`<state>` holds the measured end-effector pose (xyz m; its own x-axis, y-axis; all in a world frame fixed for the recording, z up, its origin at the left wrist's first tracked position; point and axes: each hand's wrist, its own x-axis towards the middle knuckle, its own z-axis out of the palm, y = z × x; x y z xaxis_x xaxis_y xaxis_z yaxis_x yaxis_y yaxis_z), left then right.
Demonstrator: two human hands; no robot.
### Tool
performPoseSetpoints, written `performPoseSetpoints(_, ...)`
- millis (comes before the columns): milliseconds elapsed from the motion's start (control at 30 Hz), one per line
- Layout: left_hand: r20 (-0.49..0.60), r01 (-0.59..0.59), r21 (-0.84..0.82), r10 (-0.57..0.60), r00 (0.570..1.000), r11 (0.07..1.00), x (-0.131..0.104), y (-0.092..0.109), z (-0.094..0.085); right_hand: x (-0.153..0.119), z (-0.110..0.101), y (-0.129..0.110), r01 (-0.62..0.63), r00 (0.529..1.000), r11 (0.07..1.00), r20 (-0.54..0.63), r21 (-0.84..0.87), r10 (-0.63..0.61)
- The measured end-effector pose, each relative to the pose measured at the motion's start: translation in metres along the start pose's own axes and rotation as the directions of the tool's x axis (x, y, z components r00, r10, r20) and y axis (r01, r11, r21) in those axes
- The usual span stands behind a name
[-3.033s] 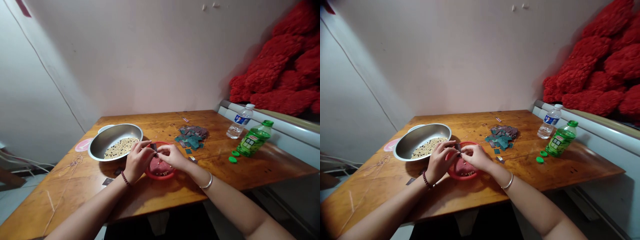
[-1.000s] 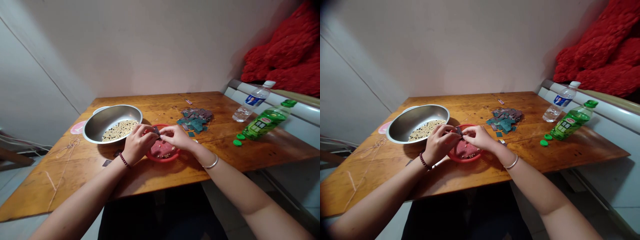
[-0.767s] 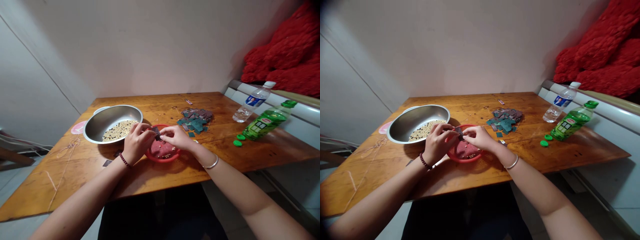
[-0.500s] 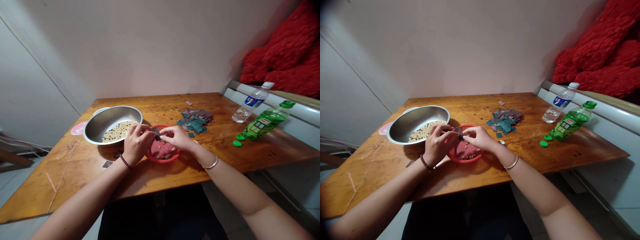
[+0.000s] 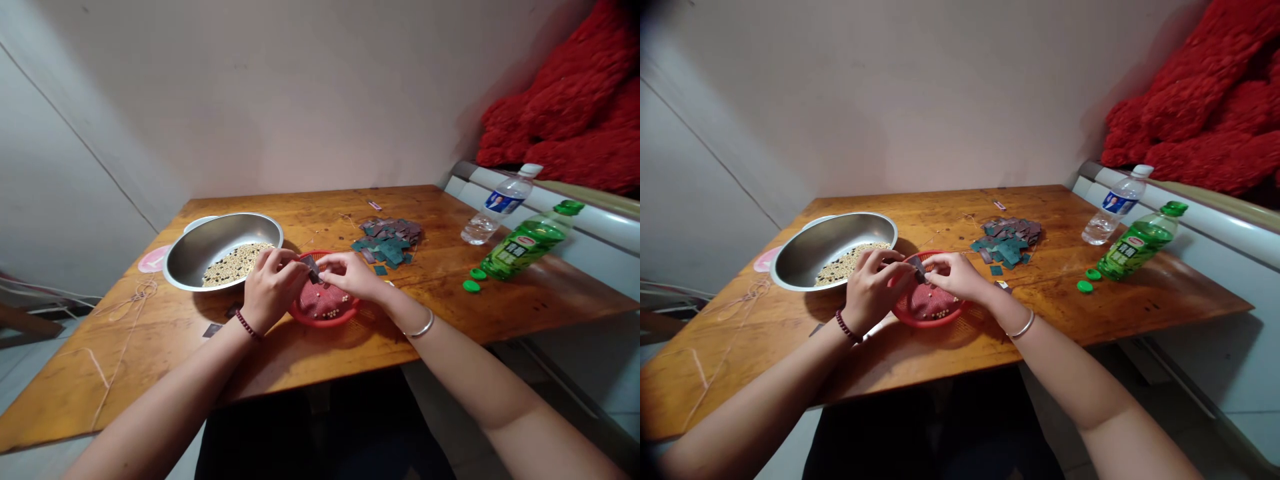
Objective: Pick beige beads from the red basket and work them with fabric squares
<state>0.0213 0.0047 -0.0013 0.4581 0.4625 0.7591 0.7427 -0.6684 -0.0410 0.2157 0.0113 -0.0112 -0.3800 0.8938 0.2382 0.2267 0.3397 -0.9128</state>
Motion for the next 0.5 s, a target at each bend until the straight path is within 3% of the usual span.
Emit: performPoseSetpoints(500,0.003,-0.065,0.007,0.065,0.998,0.998,0.0007,-0.0017,-0.0016,-0.0001,-0.0002,-0.0011,-0.028,0.997,0.979,0.081,0.203,0.011)
